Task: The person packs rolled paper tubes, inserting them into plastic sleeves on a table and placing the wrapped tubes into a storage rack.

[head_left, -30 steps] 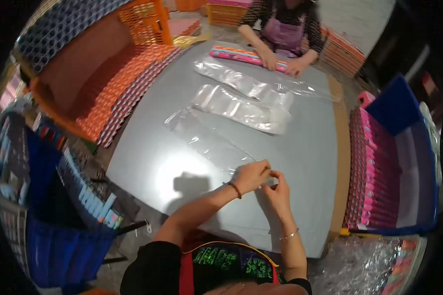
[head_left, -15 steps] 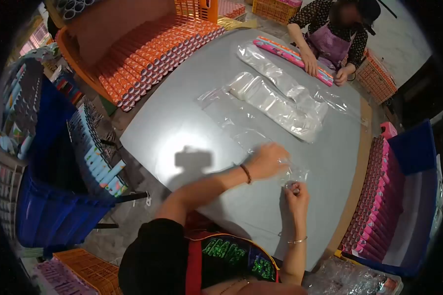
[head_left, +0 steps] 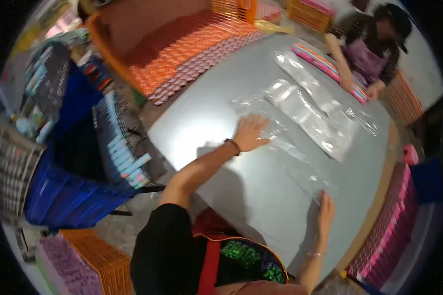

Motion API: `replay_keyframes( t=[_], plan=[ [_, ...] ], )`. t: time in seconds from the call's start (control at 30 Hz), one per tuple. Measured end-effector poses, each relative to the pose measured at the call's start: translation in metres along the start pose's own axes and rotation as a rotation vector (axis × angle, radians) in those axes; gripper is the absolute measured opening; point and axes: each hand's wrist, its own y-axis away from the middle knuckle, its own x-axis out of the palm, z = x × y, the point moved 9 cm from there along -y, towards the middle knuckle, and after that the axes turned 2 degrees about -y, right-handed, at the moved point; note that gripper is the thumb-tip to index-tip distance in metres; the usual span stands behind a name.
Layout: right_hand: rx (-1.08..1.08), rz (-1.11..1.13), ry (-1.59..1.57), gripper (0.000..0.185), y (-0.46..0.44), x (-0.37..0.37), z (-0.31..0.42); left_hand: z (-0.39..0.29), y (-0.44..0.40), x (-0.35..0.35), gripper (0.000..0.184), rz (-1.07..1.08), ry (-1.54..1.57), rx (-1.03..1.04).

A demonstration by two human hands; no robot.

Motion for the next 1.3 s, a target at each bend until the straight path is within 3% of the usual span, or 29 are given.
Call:
replay_keyframes(
  t=[0.17, 0.27, 0.33, 0.37, 0.47, 0.53, 0.57, 0.6, 0.63, 0.67, 0.7, 0.73, 0.9, 1.07, 1.23, 1.3],
  plan=[
    [-0.147, -0.027, -0.288, 0.043, -0.020, 0.014, -0.010, 0.019, -0.028, -0.006, 0.069, -0.071, -0.064, 0.011],
    [-0.338, -0.079, -0.030, 0.044, -0.019, 0.025, 0.015, 0.033, -0.043, -0.015, 0.063, -0.139, -0.093, 0.031],
    [-0.463, -0.141, 0.414, 0.044, -0.012, 0.040, 0.033, 0.035, -0.046, -0.024, 0.058, -0.106, -0.043, 0.090],
    [-0.492, -0.049, 0.521, 0.038, -0.040, 0.041, 0.003, 0.036, -0.042, -0.031, 0.054, -0.135, -0.008, 0.090],
    [-0.566, -0.193, 0.653, 0.027, -0.022, 0.044, 0.024, 0.040, -0.029, -0.052, 0.046, -0.198, 0.026, 0.209],
    [-0.536, -0.299, 0.421, 0.016, -0.024, 0.046, 0.018, 0.089, -0.029, 0.005, 0.042, -0.412, 0.117, 0.341],
    [-0.587, -0.309, 0.393, 0.015, -0.007, 0.045, 0.048, 0.039, 0.012, -0.060, 0.043, -0.496, 0.069, 0.472],
    [-0.688, -0.327, 0.525, 0.014, -0.005, 0.049, 0.046, 0.028, 0.016, -0.063, 0.040, -0.340, 0.071, 0.569],
    [-0.702, -0.499, 0.447, 0.014, -0.004, 0.044, 0.024, 0.042, 0.011, -0.037, 0.035, -0.188, 0.235, 0.424],
    [-0.729, -0.446, 0.412, 0.013, 0.011, 0.034, 0.065, 0.002, 0.015, -0.067, 0.031, -0.019, 0.245, 0.237],
    [-0.747, -0.505, 0.389, 0.015, 0.008, 0.035, 0.047, -0.001, 0.025, -0.057, 0.029, -0.199, 0.233, 0.424],
    [-0.728, -0.559, 0.387, 0.017, 0.015, 0.029, 0.053, -0.013, 0.026, -0.050, 0.028, -0.152, 0.254, 0.356],
    [-0.613, -0.451, 0.267, 0.019, 0.010, 0.026, 0.045, -0.092, 0.048, -0.028, 0.025, -0.054, 0.479, 0.515],
    [-0.600, -0.516, 0.133, 0.024, 0.018, 0.004, 0.045, -0.172, 0.075, -0.042, 0.023, -0.020, 0.504, 0.730],
    [-0.438, -0.567, 0.075, 0.027, 0.035, -0.059, 0.020, -0.216, 0.076, -0.042, 0.019, 0.042, 0.505, 0.756],
    [-0.360, -0.570, 0.061, 0.028, 0.039, -0.092, 0.005, -0.241, 0.073, -0.052, 0.017, -0.041, 0.562, 0.833]
  ],
)
